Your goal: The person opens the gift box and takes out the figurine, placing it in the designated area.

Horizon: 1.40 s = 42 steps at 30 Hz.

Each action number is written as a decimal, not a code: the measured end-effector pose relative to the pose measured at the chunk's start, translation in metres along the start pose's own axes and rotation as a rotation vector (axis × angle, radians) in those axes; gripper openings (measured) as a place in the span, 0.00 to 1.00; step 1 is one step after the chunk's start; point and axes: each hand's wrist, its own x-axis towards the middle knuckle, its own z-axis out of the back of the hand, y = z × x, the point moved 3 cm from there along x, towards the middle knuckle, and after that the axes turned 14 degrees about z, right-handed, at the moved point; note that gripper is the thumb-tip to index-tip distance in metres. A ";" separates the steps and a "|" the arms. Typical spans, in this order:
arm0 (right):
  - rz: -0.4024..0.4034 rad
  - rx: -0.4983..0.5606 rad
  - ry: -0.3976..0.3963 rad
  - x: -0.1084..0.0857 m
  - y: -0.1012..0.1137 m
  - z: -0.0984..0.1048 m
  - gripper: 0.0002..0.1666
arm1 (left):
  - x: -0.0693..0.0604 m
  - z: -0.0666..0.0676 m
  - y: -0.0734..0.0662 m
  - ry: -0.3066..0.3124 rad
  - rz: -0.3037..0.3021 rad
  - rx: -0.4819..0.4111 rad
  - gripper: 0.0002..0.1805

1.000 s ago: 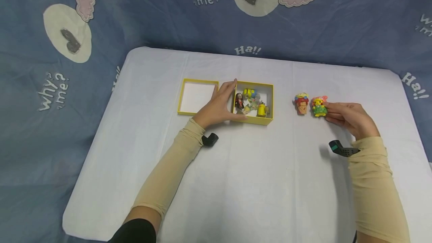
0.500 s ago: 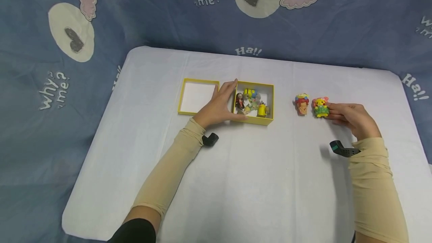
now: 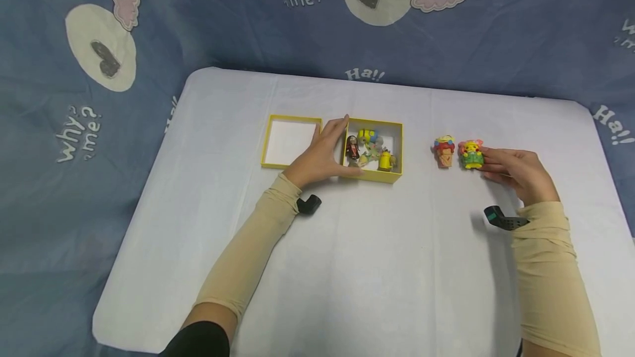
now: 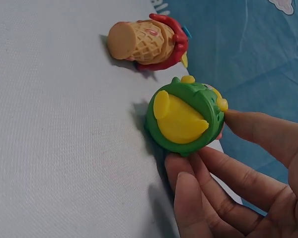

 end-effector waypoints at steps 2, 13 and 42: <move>0.005 0.006 0.002 -0.001 0.000 0.000 0.07 | 0.000 0.000 0.000 0.000 -0.002 0.000 0.71; 0.001 0.020 -0.006 -0.005 -0.004 -0.003 0.08 | -0.001 0.001 0.001 0.014 0.009 0.014 0.72; 0.028 -0.037 -0.032 -0.005 -0.005 -0.001 0.09 | -0.002 0.001 0.002 0.006 -0.011 -0.010 0.72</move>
